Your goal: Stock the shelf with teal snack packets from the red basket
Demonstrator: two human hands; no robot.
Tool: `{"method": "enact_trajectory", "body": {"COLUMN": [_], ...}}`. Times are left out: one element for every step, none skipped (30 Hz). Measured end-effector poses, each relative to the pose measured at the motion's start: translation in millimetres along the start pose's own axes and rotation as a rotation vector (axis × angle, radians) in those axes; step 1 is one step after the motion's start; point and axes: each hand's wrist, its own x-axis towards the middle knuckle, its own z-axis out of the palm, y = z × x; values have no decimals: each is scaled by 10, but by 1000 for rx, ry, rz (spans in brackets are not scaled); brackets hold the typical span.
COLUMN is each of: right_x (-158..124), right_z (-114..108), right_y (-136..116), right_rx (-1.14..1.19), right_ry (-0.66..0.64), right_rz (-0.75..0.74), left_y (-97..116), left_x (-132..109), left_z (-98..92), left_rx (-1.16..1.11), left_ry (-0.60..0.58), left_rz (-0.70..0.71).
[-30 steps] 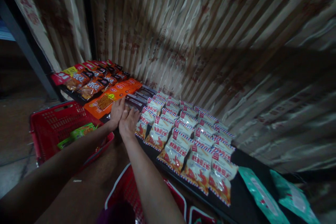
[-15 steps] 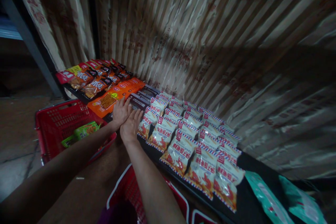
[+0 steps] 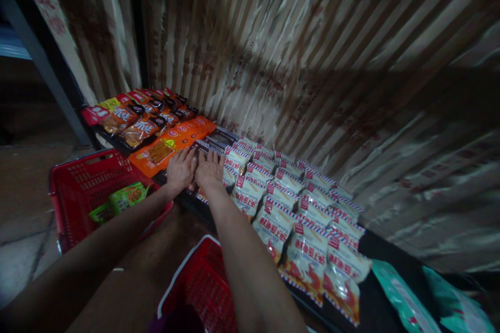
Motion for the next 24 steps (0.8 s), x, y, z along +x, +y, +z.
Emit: {"method": "enact_trajectory", "body": {"right_x": [20,44,70,97,124,149,170,186,196,199,194,180,157,124,79,22,-48,-131,-227,-334,-450,-574,-702,-832], "right_z": [5,14,25,39,52,65,75,81,83,80,73,63,51,38,24,12,0,-10,-19,-25,-29,-29,-26,-17], "right_y": [1,1,1,3,7,13,20,28,35,40,42,39,31,17,-1,-22,-44,-63,-78,-85,-83,-71,-49,-19], "right_rx": [-8,-11,-13,-14,-13,-11,-6,-1,2,4,8,16,32,57,89,123,157,189,216,241,265,287,307,326], "right_ry": [-6,-10,-18,-26,-34,-41,-49,-54,-55,-54,-50,-38,-15,20,66,119,174,223,270,315,358,399,437,479], "right_rz": [8,20,28,34,37,40,43,43,39,34,30,26,23,18,8,-9,-39,-74,-113,-157,-196,-234,-267,-289], "left_y": [0,-1,-3,-5,-6,-6,-6,-4,-2,0,3,5,6,8,10,12,14,17,21,24,28,32,37,42], "left_x": [0,1,2,3,3,3,2,1,0,0,-1,-1,0,1,3,5,7,10,12,14,16,19,21,22], "left_z": [3,7,12,17,22,25,27,29,30,30,31,31,29,24,15,2,-16,-39,-64,-90,-113,-130,-139,-139], "left_rx": [3,6,7,7,7,8,9,11,14,17,20,23,26,29,32,36,41,44,47,48,46,42,35,26], "left_ry": [-6,-9,-12,-13,-14,-15,-16,-16,-15,-13,-10,-7,-8,-12,-17,-24,-34,-43,-51,-56,-53,-47,-35,-20], "left_rz": [-2,-3,-3,-4,-5,-7,-10,-13,-14,-14,-14,-13,-12,-9,-9,-12,-16,-21,-27,-30,-33,-28,-23,-20]}}
